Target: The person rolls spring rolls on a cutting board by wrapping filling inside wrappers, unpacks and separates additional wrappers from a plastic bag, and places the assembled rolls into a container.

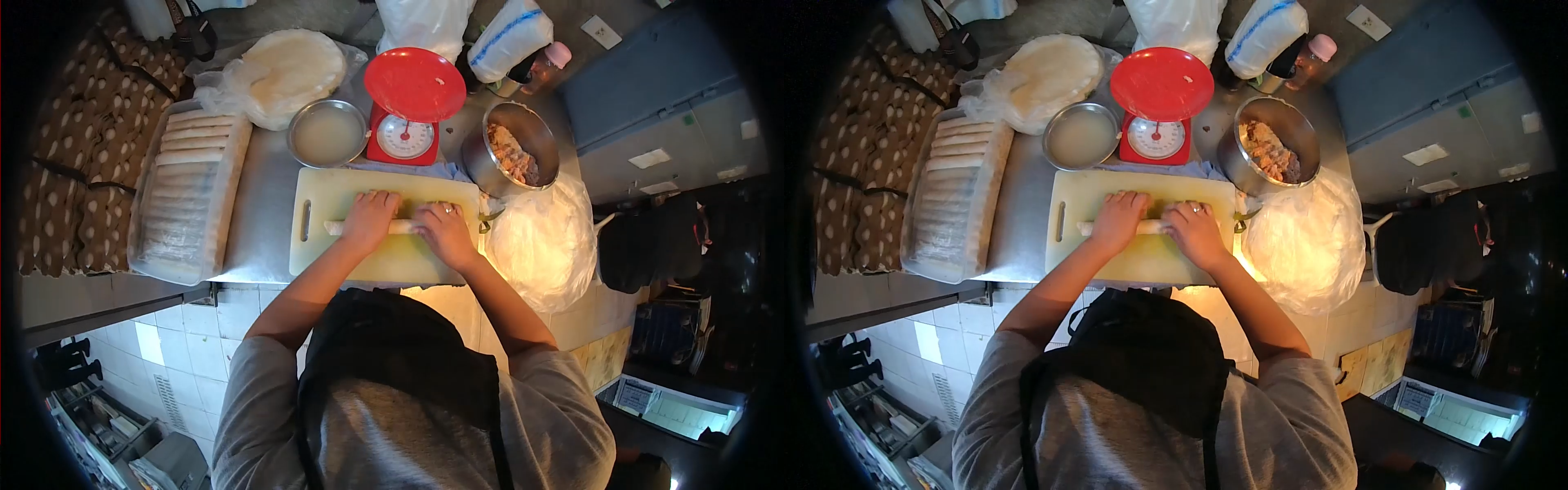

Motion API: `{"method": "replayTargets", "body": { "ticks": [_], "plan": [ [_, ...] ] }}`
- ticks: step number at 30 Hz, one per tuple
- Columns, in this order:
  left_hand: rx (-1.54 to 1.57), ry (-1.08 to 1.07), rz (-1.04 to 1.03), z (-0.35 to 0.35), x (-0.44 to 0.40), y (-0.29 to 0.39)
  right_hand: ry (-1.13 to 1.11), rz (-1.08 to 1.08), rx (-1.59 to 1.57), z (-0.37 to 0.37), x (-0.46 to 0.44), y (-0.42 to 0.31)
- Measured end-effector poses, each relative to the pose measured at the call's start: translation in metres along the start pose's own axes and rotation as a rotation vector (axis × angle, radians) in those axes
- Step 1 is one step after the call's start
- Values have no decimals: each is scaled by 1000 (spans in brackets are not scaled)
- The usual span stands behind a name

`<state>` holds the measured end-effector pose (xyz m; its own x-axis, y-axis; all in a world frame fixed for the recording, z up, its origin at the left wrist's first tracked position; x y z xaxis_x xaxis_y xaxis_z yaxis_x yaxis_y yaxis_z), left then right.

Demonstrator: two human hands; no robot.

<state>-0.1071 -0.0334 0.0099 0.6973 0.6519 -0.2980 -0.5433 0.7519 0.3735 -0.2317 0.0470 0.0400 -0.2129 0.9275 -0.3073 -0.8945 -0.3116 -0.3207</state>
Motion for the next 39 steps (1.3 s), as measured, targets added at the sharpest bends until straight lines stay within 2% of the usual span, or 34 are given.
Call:
{"method": "replayTargets", "body": {
  "ticks": [5,10,12,15,18,20,21,24,27,28,30,31,34,37,39],
  "plan": [
    [39,179,72,38,-20,-6,-41,104,1,-3,-29,-7],
    [276,255,225,47,41,5,-252,172,32,-33,-31,-25],
    [512,90,324,36,71,14,-235,184,68,-45,-30,-25],
    [1076,-196,571,-3,111,18,-181,167,4,-41,-34,-30],
    [1566,130,819,-4,116,9,-164,67,-250,-25,-42,-39],
    [1722,337,771,50,86,12,-195,-7,-484,-5,-46,-54],
    [1797,439,740,77,72,9,-281,-44,-579,5,-48,-65],
    [1807,183,334,109,45,10,-173,46,-791,24,-44,-86],
    [1497,132,428,143,31,31,-77,-88,-759,42,-42,-83],
    [1377,126,441,150,27,37,142,-24,-627,64,-41,-86],
    [1215,321,343,159,19,43,564,104,-343,105,-27,-93],
    [1135,414,296,164,18,46,648,229,-230,112,-18,-99],
    [1027,428,208,170,15,53,600,406,143,128,-23,-141],
    [943,503,131,182,12,62,600,308,193,129,-35,-147],
    [921,489,148,180,12,61,586,256,196,135,-40,-153]
  ]
}}
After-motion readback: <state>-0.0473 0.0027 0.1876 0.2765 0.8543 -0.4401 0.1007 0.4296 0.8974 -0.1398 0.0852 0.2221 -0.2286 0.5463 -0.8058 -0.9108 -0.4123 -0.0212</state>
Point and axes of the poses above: each hand's wrist, its own x-axis away from the middle knuckle, its own z-axis out of the back of the hand, y = z × x, the point moved 6 cm from there along -x, towards the middle knuckle, and after that the axes turned 1 degree about z, right-handed, at the moved point
